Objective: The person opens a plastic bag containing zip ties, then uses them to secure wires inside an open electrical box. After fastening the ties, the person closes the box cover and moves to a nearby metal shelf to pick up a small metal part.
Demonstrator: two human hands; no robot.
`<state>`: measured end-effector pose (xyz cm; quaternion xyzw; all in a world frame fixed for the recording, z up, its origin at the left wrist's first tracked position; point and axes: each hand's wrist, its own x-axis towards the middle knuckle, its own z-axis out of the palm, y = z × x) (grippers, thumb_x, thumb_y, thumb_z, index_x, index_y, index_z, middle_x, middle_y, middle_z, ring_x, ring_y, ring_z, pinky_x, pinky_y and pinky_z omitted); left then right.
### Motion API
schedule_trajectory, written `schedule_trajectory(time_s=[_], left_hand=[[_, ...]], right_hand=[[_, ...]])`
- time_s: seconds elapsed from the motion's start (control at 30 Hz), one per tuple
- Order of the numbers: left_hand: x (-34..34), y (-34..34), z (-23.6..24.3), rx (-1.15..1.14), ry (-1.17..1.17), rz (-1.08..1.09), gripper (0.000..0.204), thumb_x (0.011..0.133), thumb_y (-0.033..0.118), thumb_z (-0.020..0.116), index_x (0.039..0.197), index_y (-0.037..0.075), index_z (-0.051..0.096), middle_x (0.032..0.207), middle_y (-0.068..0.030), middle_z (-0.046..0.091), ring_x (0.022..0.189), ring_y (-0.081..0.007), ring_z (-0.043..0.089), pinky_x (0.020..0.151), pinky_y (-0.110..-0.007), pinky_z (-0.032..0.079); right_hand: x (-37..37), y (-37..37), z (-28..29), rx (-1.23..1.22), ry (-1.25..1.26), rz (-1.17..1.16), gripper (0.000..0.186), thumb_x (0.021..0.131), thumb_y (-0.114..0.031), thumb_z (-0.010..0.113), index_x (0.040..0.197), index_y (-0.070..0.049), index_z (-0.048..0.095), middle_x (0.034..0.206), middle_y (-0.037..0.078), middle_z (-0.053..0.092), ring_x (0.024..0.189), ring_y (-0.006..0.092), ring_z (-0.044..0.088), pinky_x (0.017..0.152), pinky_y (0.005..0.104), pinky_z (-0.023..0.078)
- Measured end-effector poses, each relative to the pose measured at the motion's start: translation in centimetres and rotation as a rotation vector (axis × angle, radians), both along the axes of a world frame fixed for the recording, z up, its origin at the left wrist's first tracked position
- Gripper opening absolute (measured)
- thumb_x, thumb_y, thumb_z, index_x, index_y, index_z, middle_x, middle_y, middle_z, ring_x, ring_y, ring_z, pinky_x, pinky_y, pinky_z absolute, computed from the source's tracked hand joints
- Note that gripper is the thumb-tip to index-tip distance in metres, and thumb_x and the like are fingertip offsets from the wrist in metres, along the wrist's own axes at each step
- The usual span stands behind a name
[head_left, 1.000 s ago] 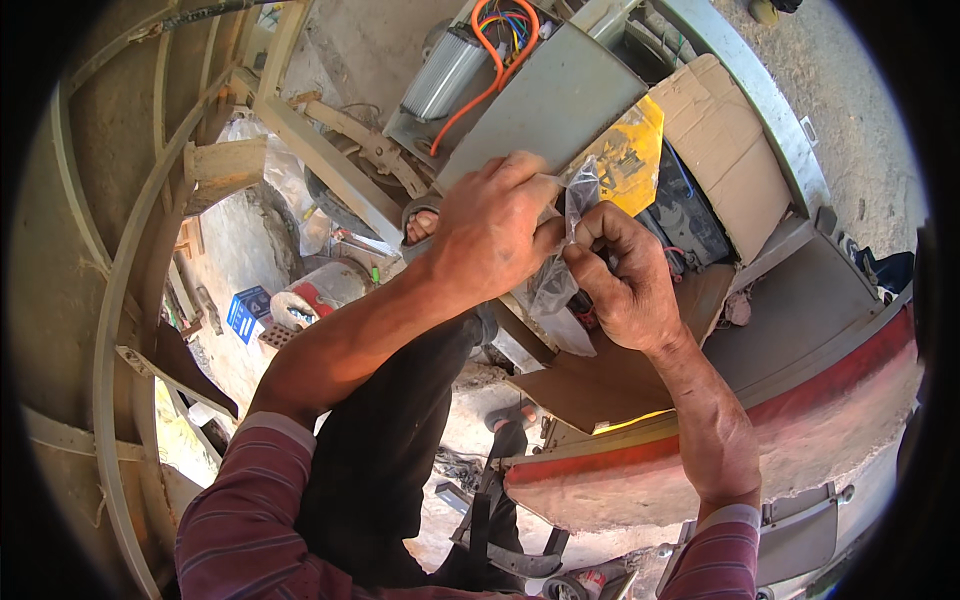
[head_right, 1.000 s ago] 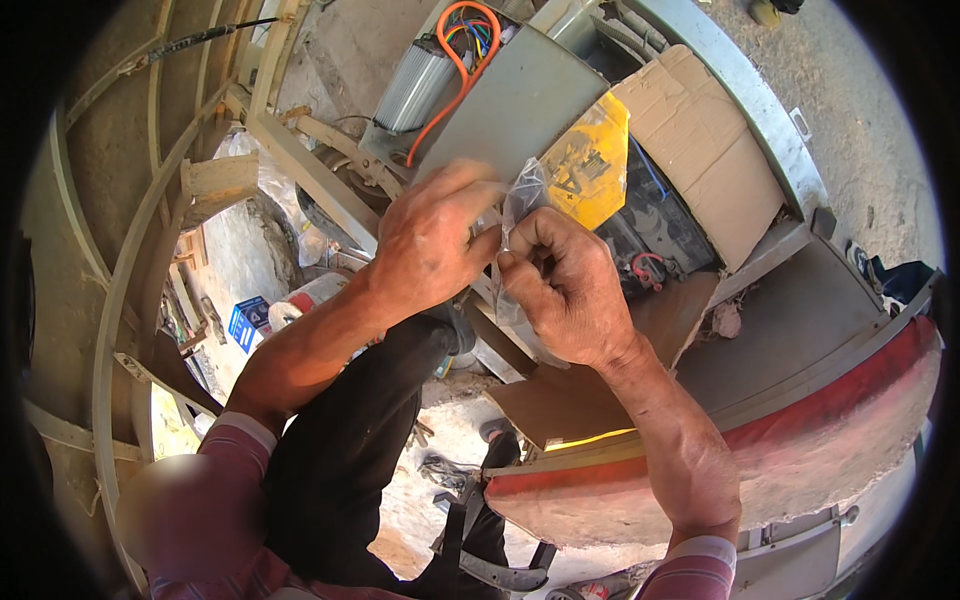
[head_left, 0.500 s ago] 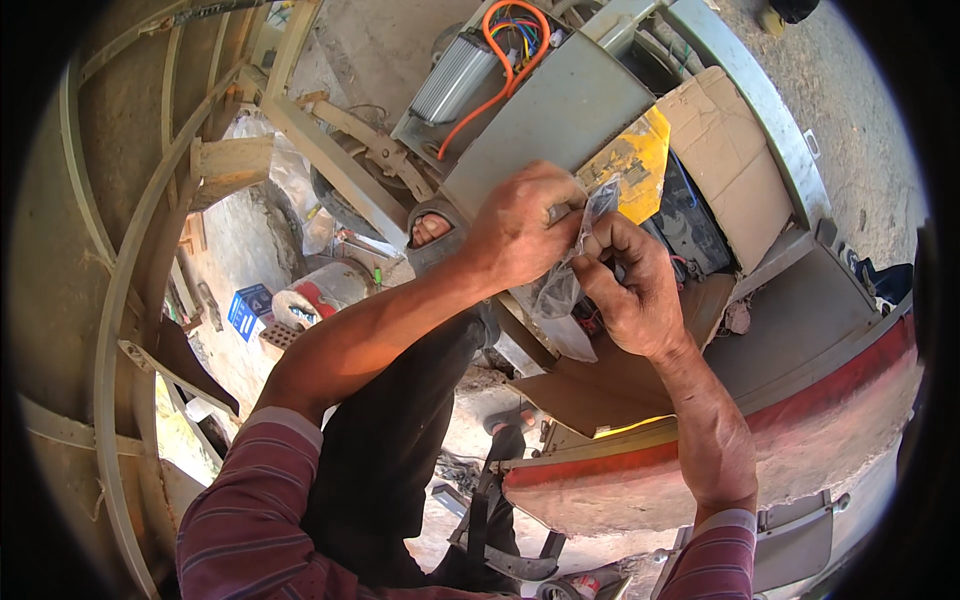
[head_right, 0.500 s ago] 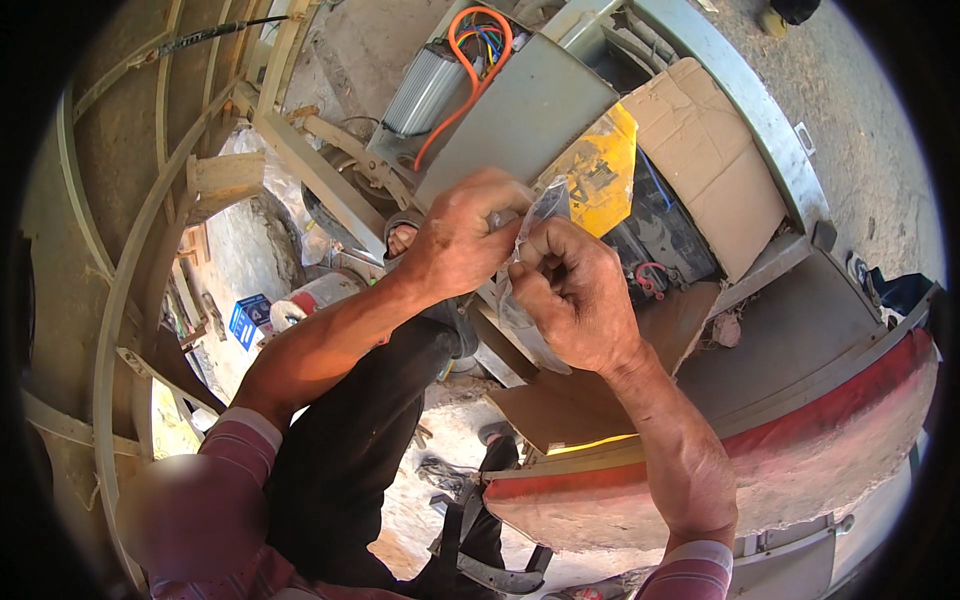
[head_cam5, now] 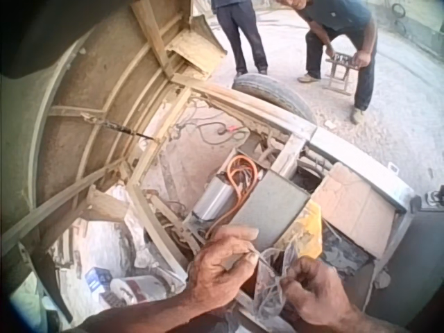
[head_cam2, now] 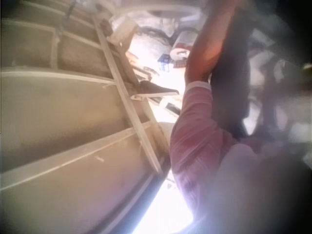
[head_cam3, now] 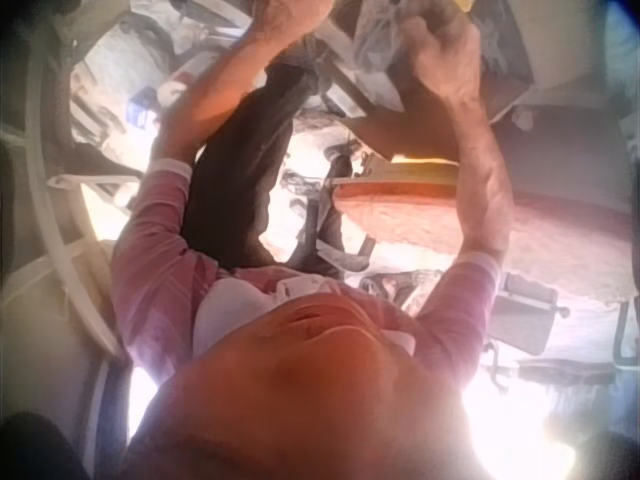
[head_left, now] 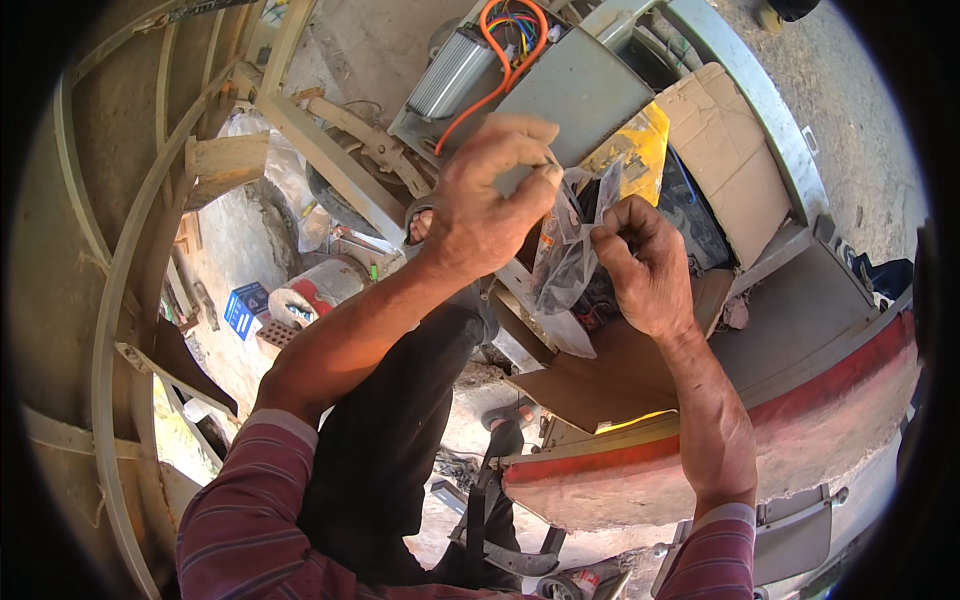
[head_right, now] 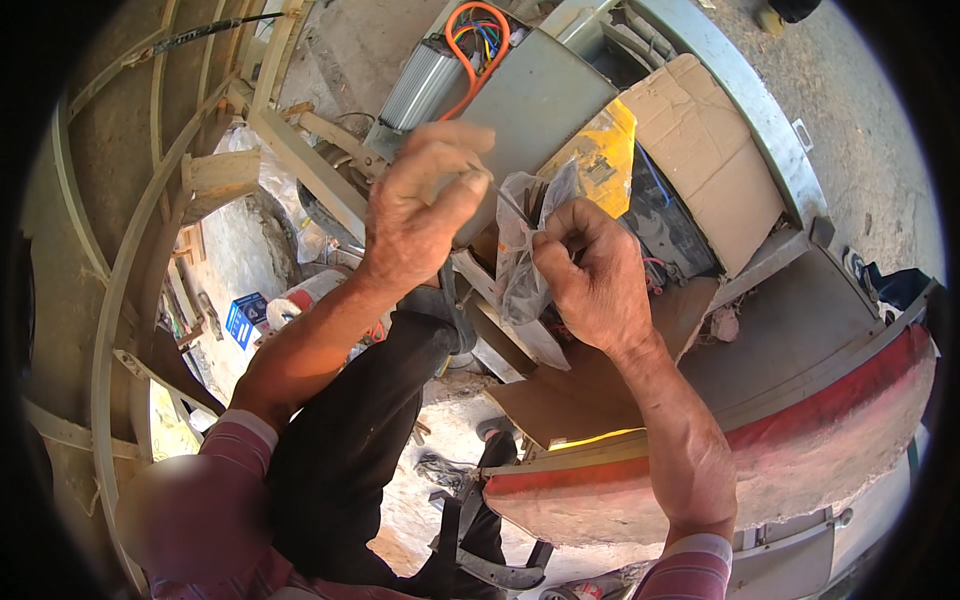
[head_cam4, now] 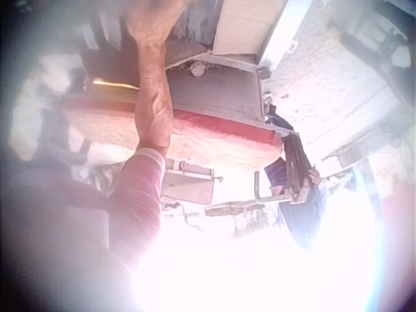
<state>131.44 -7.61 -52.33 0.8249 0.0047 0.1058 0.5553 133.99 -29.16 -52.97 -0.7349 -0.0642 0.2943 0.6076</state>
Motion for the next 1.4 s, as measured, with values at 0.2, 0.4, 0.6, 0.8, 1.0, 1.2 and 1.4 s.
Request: schedule_trajectory(time_s=[0.2,0.4,0.6,0.8,1.0,1.2,1.4], left_hand=[[0.8,3.7,3.0,-0.518,-0.032,0.077,0.016,0.108,0.012,0.051,0.118,0.004,0.061,0.114,-0.0231,0.073,0.1,-0.0311,0.075,0.089,-0.042,0.06],[0.7,5.5,2.8,-0.801,0.069,0.221,0.014,0.105,0.016,0.06,0.112,0.005,0.061,0.103,-0.0196,0.075,0.088,-0.0297,0.076,0.079,-0.04,0.06],[0.3,5.2,1.4,-0.963,0.251,0.104,0.014,0.107,0.021,0.057,0.114,0.01,0.063,0.109,-0.0173,0.075,0.098,-0.0317,0.074,0.086,-0.044,0.059],[0.7,4.4,0.7,-1.041,0.31,0.077,0.011,0.106,0.017,0.061,0.11,0.009,0.065,0.107,-0.0166,0.074,0.095,-0.0322,0.074,0.082,-0.045,0.058],[1.7,4.6,-0.3,-1.018,0.35,-0.028,0.013,0.106,0.018,0.063,0.111,0.008,0.069,0.103,-0.0133,0.076,0.086,-0.0247,0.074,0.078,-0.039,0.059],[5.9,8.0,-5.5,-0.283,0.5,0.216,0.024,0.1,0.022,0.07,0.113,0.002,0.076,0.097,-0.0086,0.077,0.083,-0.0161,0.073,0.072,-0.031,0.057],[9.8,9.0,-11.2,0.39,0.456,0.159,0.032,0.091,0.024,0.073,0.113,0.001,0.077,0.098,-0.0156,0.079,0.088,-0.0264,0.076,0.079,-0.039,0.058]], right_hand=[[1.1,-0.3,0.0,-0.135,0.045,-0.05,0.015,0.092,-0.013,0.068,0.087,0.0,0.061,0.074,0.0,0.058,0.071,0.0083,0.051,0.066,0.028,0.045],[2.2,-0.4,0.1,-0.26,-0.251,-0.214,0.025,0.095,-0.018,0.073,0.105,0.004,0.064,0.094,0.013,0.072,0.078,0.0209,0.067,0.077,0.0363,0.056],[1.8,-0.4,0.6,-0.021,-0.557,0.117,0.031,0.101,-0.021,0.072,0.124,0.0,0.07,0.117,0.018,0.07,0.104,0.0291,0.07,0.087,0.0382,0.057],[1.0,-0.1,0.6,-0.028,-0.448,0.216,0.024,0.095,-0.012,0.078,0.117,-0.002,0.076,0.107,0.014,0.071,0.099,0.032,0.071,0.086,0.0387,0.057],[1.1,-0.1,0.0,0.036,-0.49,0.198,0.013,0.094,-0.006,0.077,0.105,-0.001,0.071,0.101,0.013,0.068,0.092,0.0286,0.068,0.082,0.0364,0.055],[1.0,-0.4,-1.0,0.156,-0.18,-0.025,0.013,0.105,-0.011,0.067,0.104,0.001,0.064,0.088,0.004,0.067,0.078,0.0094,0.061,0.073,0.0256,0.05],[1.0,-0.9,-1.7,0.123,-0.028,-0.066,0.017,0.107,-0.015,0.066,0.106,0.002,0.063,0.087,0.005,0.069,0.081,0.0095,0.063,0.074,0.0253,0.052]])
